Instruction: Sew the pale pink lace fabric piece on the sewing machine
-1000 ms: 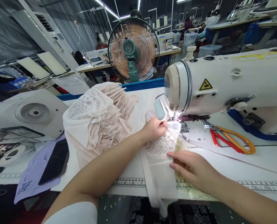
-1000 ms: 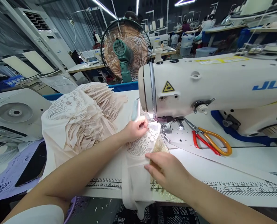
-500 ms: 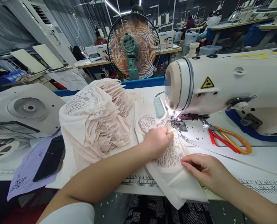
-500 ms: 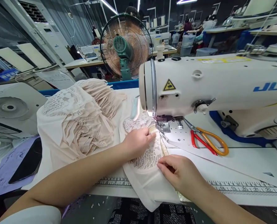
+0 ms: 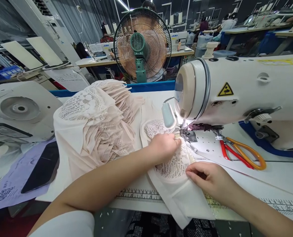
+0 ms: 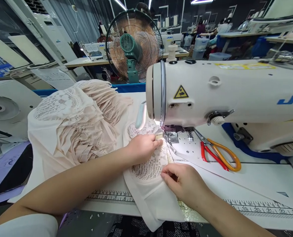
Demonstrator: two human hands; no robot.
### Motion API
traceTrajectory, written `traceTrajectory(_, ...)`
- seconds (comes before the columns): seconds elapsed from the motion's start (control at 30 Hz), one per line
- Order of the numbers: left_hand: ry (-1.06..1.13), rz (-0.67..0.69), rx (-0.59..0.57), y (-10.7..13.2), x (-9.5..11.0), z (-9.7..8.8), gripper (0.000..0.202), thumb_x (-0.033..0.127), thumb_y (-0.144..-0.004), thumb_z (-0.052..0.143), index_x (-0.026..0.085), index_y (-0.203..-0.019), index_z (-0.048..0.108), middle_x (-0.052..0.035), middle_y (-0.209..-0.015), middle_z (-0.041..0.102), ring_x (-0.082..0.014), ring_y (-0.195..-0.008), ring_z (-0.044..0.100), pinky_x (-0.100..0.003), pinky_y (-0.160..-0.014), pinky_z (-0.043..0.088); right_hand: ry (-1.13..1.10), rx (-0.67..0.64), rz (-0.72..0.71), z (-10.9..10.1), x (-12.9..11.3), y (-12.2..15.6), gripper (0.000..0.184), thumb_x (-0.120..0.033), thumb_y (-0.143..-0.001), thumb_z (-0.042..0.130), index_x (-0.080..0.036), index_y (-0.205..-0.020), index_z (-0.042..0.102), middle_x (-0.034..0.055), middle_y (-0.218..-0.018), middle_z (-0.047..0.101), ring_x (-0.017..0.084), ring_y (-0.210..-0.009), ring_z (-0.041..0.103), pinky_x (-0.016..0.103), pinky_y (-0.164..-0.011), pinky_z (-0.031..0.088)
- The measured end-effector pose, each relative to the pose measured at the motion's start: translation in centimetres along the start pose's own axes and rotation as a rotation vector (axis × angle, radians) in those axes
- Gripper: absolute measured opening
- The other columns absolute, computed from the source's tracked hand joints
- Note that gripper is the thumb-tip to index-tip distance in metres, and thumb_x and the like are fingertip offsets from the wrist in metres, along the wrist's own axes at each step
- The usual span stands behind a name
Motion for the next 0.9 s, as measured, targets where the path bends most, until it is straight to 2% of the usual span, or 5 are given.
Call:
traceTrajectory(0.1, 0.015, -0.018, -0.006, -0.6, -0.2, 0.0, 0.042, 0.031, -0.092, 0.025, 0.018, -0.112, 0.059, -0.0083, -0.085, 0.056, -0.0219, -0.073, 0.052, -0.031, -0.058, 0.035, -0.010, -0.005, 0.029, -0.1, 0.1, -0.5, 0.024, -0.032, -0.083, 0.042, -0.021, -0.069, 0.058, -0.0001, -0.068, 0.060, 0.016, -0.065, 0.053, 0.028, -0.058, 0.039)
traceTrajectory(0.3, -0.088, 0.010, 0.041, -1.0, -0.3, 0.2, 0.040, 0.028, -0.091, 0.026, 0.019, -0.115, 0.057, -0.0089, -0.091, 0.055, -0.0229, -0.079, 0.052, -0.032, -0.062, 0.036, 0.004, 0.027, 0.052, -0.5, 0.4, -0.8, 0.028, -0.037, -0.084, 0.041, -0.022, -0.071, 0.060, -0.0004, -0.066, 0.059, 0.016, -0.062, 0.052, 0.027, -0.056, 0.039)
traceTrajectory(0.47, -0.076, 0.022, 0.107, -0.8, -0.4, 0.6, 0.034, 0.025, -0.089, 0.030, 0.017, -0.103, 0.060, -0.0085, -0.090, 0.055, -0.0233, -0.080, 0.052, -0.033, -0.062, 0.036, 0.005, 0.041, 0.037, -0.5, 0.4, -0.9, 0.029, -0.039, -0.084, 0.042, -0.021, -0.070, 0.061, 0.0003, -0.066, 0.060, 0.016, -0.062, 0.052, 0.027, -0.056, 0.040)
traceTrajectory(0.57, -0.055, 0.029, 0.122, -0.9, -0.5, 0.8, 0.039, 0.028, -0.091, 0.025, 0.016, -0.096, 0.061, -0.0089, -0.088, 0.055, -0.0237, -0.081, 0.052, -0.034, -0.063, 0.036, 0.018, 0.051, 0.033, -0.5, 0.4, -1.0, 0.029, -0.038, -0.084, 0.042, -0.021, -0.069, 0.060, 0.0003, -0.064, 0.059, 0.016, -0.061, 0.052, 0.027, -0.055, 0.040)
traceTrajectory(0.9, -0.087, -0.001, 0.121, -1.4, -0.6, 0.6, 0.035, 0.025, -0.088, 0.028, 0.015, -0.099, 0.060, -0.0092, -0.088, 0.055, -0.0245, -0.081, 0.053, -0.034, -0.062, 0.038, 0.157, 0.079, 0.006, -1.2, 0.3, -1.5, 0.026, -0.030, -0.084, 0.041, -0.021, -0.067, 0.058, 0.0006, -0.066, 0.061, 0.017, -0.062, 0.055, 0.027, -0.051, 0.038)
Point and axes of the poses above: each hand's wrist, its own y-axis away from the middle knuckle, its own z-axis out of the palm, x = y × z, the point moved 3 cm from there along -y, towards the middle knuckle
